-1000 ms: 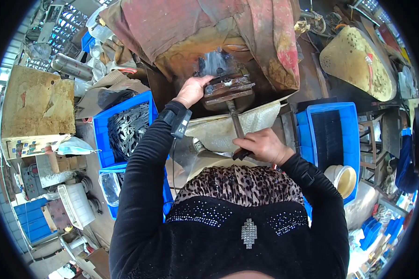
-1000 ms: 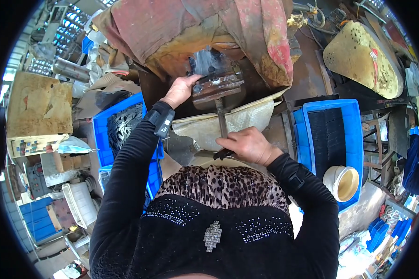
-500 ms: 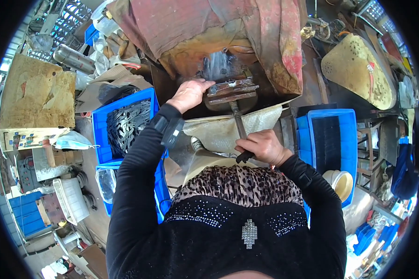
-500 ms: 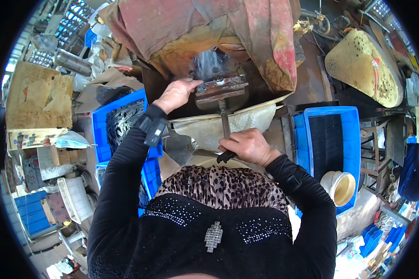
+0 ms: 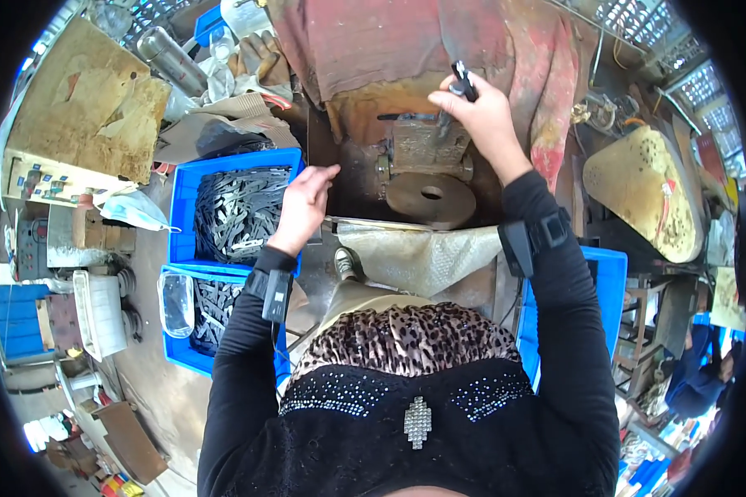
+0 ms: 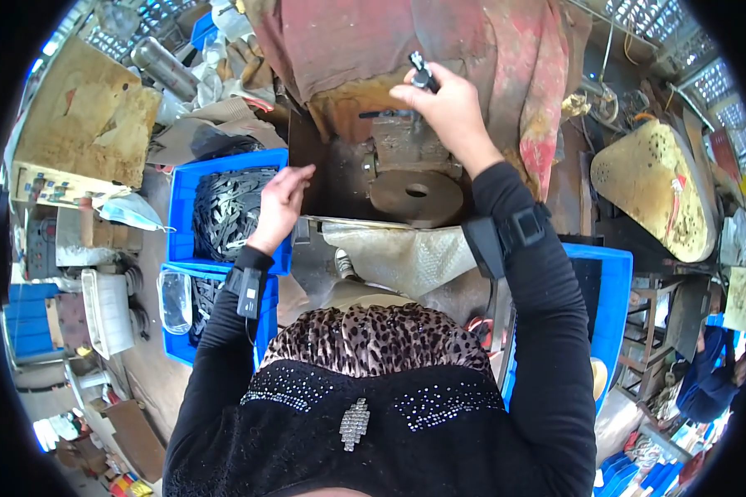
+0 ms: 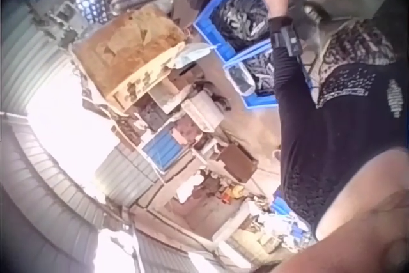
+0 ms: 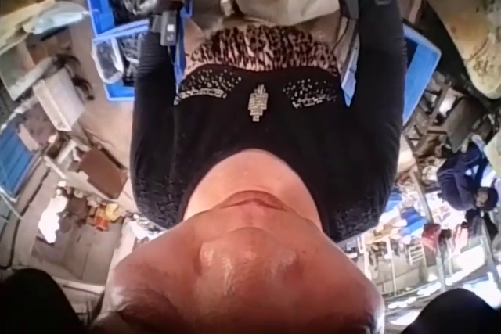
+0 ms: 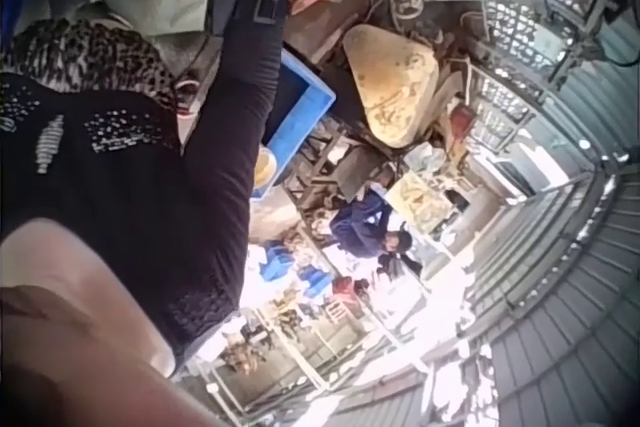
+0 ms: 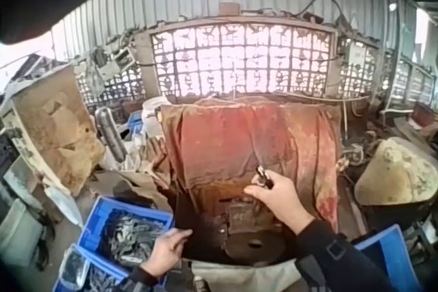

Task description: The person picks up metal pieces from a blue bin, grinds them against a rotating wheel, and then uses a brush to apply liquid from a bucket before placing them into another bin.

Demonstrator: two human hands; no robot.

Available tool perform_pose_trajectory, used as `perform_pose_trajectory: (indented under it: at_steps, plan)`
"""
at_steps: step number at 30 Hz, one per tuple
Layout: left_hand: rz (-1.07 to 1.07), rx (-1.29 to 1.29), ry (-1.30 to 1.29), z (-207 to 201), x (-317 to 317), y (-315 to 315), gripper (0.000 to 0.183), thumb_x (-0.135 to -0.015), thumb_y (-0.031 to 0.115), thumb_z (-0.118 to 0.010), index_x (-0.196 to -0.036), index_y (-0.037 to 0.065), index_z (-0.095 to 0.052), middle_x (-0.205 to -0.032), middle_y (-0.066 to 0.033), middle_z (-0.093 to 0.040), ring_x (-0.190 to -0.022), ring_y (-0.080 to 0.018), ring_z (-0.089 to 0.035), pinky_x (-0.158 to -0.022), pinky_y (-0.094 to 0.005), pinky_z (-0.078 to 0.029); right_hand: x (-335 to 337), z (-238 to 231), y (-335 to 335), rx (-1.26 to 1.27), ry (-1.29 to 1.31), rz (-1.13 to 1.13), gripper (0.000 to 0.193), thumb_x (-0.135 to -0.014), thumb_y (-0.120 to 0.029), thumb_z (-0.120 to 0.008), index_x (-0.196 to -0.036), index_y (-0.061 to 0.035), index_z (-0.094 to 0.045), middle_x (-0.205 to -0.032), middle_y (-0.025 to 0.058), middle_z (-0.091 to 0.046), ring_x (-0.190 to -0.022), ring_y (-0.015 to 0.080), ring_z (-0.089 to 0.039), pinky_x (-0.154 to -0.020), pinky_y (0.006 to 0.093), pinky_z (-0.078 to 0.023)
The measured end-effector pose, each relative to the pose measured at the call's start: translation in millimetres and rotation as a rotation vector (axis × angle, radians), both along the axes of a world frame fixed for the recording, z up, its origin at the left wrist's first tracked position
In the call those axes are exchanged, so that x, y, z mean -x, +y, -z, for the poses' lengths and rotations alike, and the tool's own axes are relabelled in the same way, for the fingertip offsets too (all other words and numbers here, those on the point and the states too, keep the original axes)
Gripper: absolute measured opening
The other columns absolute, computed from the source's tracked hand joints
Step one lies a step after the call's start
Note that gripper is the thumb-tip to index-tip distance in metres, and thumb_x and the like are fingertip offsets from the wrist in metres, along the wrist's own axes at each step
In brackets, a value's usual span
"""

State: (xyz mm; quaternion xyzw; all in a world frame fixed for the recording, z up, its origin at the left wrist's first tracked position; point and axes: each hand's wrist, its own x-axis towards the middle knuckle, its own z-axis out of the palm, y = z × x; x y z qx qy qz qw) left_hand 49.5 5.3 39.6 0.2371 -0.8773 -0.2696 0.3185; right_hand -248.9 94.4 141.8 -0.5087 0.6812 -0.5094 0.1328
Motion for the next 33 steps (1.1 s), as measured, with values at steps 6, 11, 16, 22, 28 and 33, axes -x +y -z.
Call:
perform_pose_trajectory:
  at_steps: [6, 11, 16, 22, 28, 33]
  plan:
    - [-0.037, -0.070, 0.046, -8.0, -17.4, 14.4, 0.035, -0.080, -0.012, -0.053, -0.109, 0.003, -0.066, -0.095, -0.0139, -0.065, -0.084, -0.0301, -0.065, -0.077, -0.0340, -0.054, 39.3, -15.5, -47.6, -0.071, -0.356, -0.150, 0.019, -0.084, -0.016, -0.077, -0.098, -0.0078, -0.068, -0.068, -0.0083, -0.050, -0.052, 0.0003, -0.038, -0.044, 0.0202, -0.026]
    - [-0.102, -0.107, 0.107, -7.3, -31.9, 19.6, 0.035, -0.080, -0.015, -0.051, -0.107, 0.001, -0.068, -0.092, -0.0130, -0.066, -0.081, -0.0234, -0.067, -0.075, -0.0308, -0.054, 56.2, -21.1, -57.5, -0.209, -0.533, -0.215, 0.030, -0.092, -0.032, -0.070, -0.105, -0.0051, -0.065, -0.064, -0.0093, -0.041, -0.046, -0.0008, -0.028, -0.040, 0.0194, -0.017]
    - [-0.179, -0.161, 0.119, 3.1, -55.9, 18.5, 0.033, -0.080, -0.012, -0.053, -0.105, 0.003, -0.068, -0.089, -0.0136, -0.066, -0.081, -0.0282, -0.066, -0.076, -0.0331, -0.054, 62.7, -20.3, -65.8, -0.214, -0.855, -0.249, 0.056, -0.096, -0.054, -0.052, -0.113, -0.0015, -0.061, -0.063, -0.0090, -0.034, -0.044, 0.0013, -0.027, -0.039, 0.0181, -0.020]
    - [-0.313, -0.139, 0.062, 15.8, -89.3, 18.9, 0.029, -0.082, -0.011, -0.053, -0.104, 0.002, -0.068, -0.089, -0.0136, -0.066, -0.080, -0.0246, -0.067, -0.074, -0.0321, -0.054, 71.0, -12.2, -71.2, -0.247, -1.060, -0.315, 0.059, -0.097, -0.056, -0.050, -0.115, -0.0010, -0.059, -0.064, -0.0082, -0.034, -0.046, 0.0019, -0.028, -0.039, 0.0188, -0.020]
    - [-0.593, -0.185, 0.046, 40.8, -163.1, 15.4, 0.025, -0.088, -0.008, -0.052, -0.105, 0.001, -0.068, -0.093, -0.0117, -0.068, -0.081, -0.0193, -0.066, -0.075, -0.0298, -0.053, 68.8, 43.6, 0.7, -0.207, -0.815, -0.077, 0.027, -0.098, -0.026, -0.060, -0.113, -0.0038, -0.058, -0.066, -0.0068, -0.039, -0.051, 0.0043, -0.035, -0.043, 0.0198, -0.026]
    - [-0.866, -0.426, 0.388, 81.6, -233.5, 25.7, 0.025, -0.092, -0.006, -0.049, -0.106, 0.000, -0.069, -0.093, -0.0050, -0.069, -0.082, -0.0131, -0.064, -0.078, -0.0276, -0.053, 48.9, 110.8, 76.0, -0.373, -0.777, -0.009, 0.012, -0.097, -0.018, -0.059, -0.103, -0.0084, -0.055, -0.069, -0.0056, -0.041, -0.051, 0.0049, -0.038, -0.044, 0.0216, -0.030]
